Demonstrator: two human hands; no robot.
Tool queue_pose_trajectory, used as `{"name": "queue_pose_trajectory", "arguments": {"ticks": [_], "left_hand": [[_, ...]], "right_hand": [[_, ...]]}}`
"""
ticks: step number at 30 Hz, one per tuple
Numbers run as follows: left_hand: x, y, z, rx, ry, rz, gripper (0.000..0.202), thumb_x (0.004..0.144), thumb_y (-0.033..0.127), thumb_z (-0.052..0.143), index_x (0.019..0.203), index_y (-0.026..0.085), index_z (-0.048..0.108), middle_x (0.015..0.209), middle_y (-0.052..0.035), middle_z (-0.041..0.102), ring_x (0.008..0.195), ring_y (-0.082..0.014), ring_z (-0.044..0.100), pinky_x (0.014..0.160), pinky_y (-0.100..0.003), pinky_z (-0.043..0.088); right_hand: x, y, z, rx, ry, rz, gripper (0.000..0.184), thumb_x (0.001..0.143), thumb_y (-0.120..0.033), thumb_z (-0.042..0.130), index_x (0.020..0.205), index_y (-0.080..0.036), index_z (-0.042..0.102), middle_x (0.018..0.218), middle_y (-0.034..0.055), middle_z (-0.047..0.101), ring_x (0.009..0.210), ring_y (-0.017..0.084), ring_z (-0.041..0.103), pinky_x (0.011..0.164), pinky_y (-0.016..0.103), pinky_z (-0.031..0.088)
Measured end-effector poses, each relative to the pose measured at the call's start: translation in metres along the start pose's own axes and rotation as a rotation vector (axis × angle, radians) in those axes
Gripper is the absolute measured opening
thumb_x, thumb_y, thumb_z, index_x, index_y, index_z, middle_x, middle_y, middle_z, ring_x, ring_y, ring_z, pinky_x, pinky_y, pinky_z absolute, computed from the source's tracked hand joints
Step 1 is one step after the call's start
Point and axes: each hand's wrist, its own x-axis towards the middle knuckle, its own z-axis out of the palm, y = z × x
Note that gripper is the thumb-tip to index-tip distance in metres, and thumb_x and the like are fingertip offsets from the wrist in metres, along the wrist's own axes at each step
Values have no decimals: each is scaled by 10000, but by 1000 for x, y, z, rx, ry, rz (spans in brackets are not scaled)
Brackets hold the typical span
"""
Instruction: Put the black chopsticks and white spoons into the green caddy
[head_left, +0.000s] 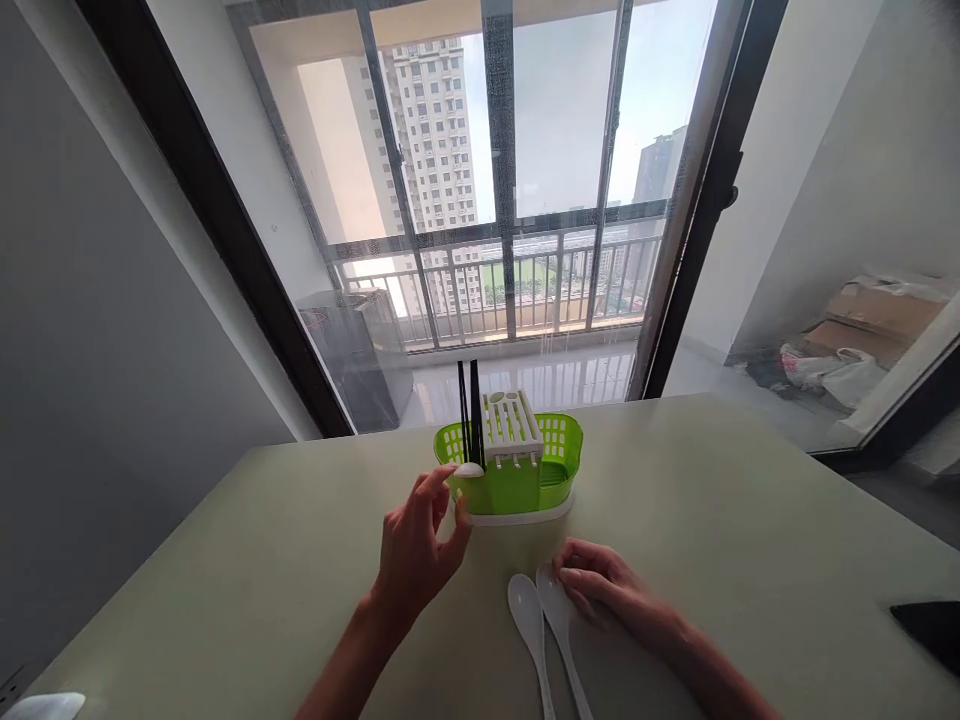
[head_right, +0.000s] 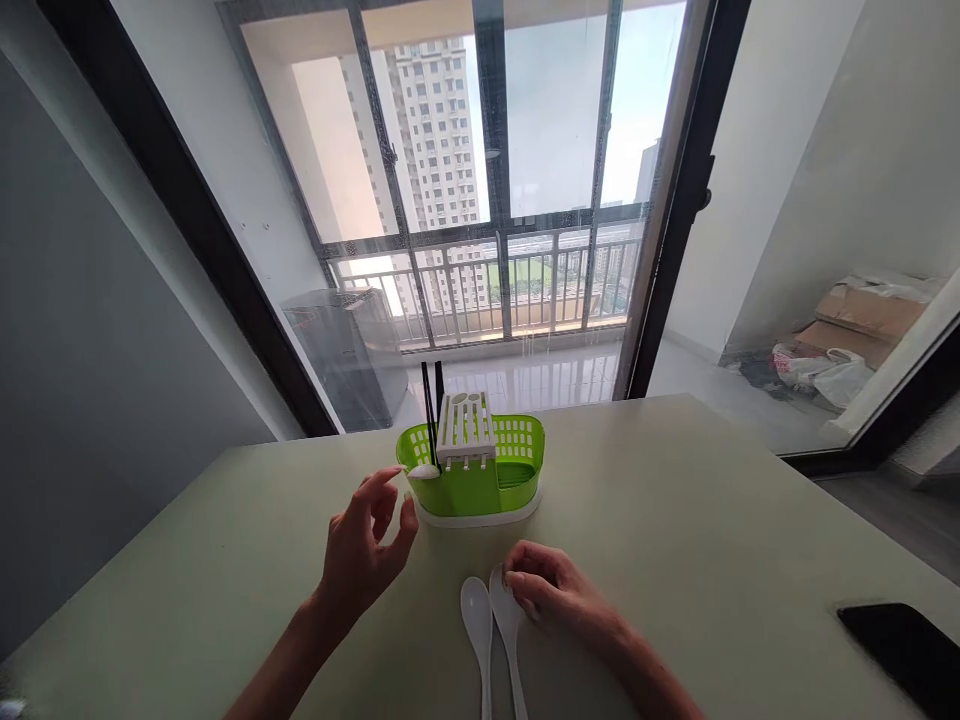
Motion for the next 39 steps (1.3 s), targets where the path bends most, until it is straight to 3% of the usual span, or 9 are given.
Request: {"name": "queue_pose_trajectory", "arguments": {"ticks": [2, 4, 7, 10, 17, 25, 29, 33, 39], "left_hand": [[-8, 3, -1, -97, -56, 72, 267, 959, 157, 546, 1212, 219, 485, 707, 83, 539, 491, -80, 491, 521, -187, 392], [-15, 8, 0, -136, -261, 84, 188, 956, 156, 545, 1129, 227, 519, 719, 70, 570, 522, -92, 519, 528, -203, 397], [-23, 16, 6, -113, -571, 30, 156, 954, 220, 611, 1110, 235, 604, 964, -5, 703, 680, -132, 638, 608, -247, 455], [-29, 20, 16, -133, -736, -62, 146, 928, 263, 687, 1071, 234, 683, 1117, -40, 709, 816, -175, 690, 714, -283, 494], [-36, 17, 24, -336, -913, -194, 178, 908, 348, 717, 823, 191, 705, 852, -7, 669, 761, -150, 619, 673, -243, 444], [-21, 23, -1, -685, -1042, -574, 188, 929, 373, 649, 924, 192, 699, 608, 42, 665, 587, -141, 645, 593, -229, 483], [2, 27, -23, -856, -964, -552, 247, 933, 432, 667, 938, 188, 705, 618, 22, 686, 584, -155, 687, 577, -247, 522], [30, 31, -59, -837, -706, -490, 231, 933, 438, 691, 884, 214, 713, 736, -17, 757, 651, -175, 731, 691, -320, 613], [64, 15, -92, -436, 124, -505, 207, 879, 420, 761, 931, 222, 728, 642, 26, 719, 572, -160, 684, 634, -303, 597]], "right_hand": [[0, -1, 0, 17, -5, 7, 430, 879, -612, 707, 825, -202, 591, 546, -95, 458, 474, 66, 311, 482, 230, 227], [1, -2, 1, 32, -1, 10, 437, 871, -620, 712, 832, -201, 594, 543, -93, 467, 470, 66, 312, 481, 230, 226], [0, -2, 1, 49, 10, 15, 427, 872, -610, 716, 836, -200, 599, 546, -92, 468, 468, 66, 316, 477, 225, 231], [0, -2, 1, 61, 7, 10, 401, 883, -583, 716, 834, -202, 602, 550, -94, 458, 464, 66, 316, 470, 220, 242], [1, 0, -1, 32, 23, 10, 397, 883, -575, 717, 828, -197, 607, 560, -88, 477, 479, 70, 343, 484, 216, 274], [1, 2, -1, 15, 29, 19, 412, 895, -596, 694, 841, -201, 591, 533, -96, 461, 459, 72, 328, 480, 227, 266], [0, 3, -1, 5, 39, 33, 441, 881, -629, 692, 851, -201, 590, 524, -99, 456, 450, 72, 315, 477, 232, 253], [-1, 4, -1, 8, 41, 42, 466, 867, -655, 694, 847, -201, 588, 513, -105, 441, 444, 68, 306, 475, 232, 244], [0, 3, -1, 21, 30, 36, 459, 869, -643, 698, 827, -202, 576, 500, -106, 435, 439, 64, 294, 471, 227, 228]]}}
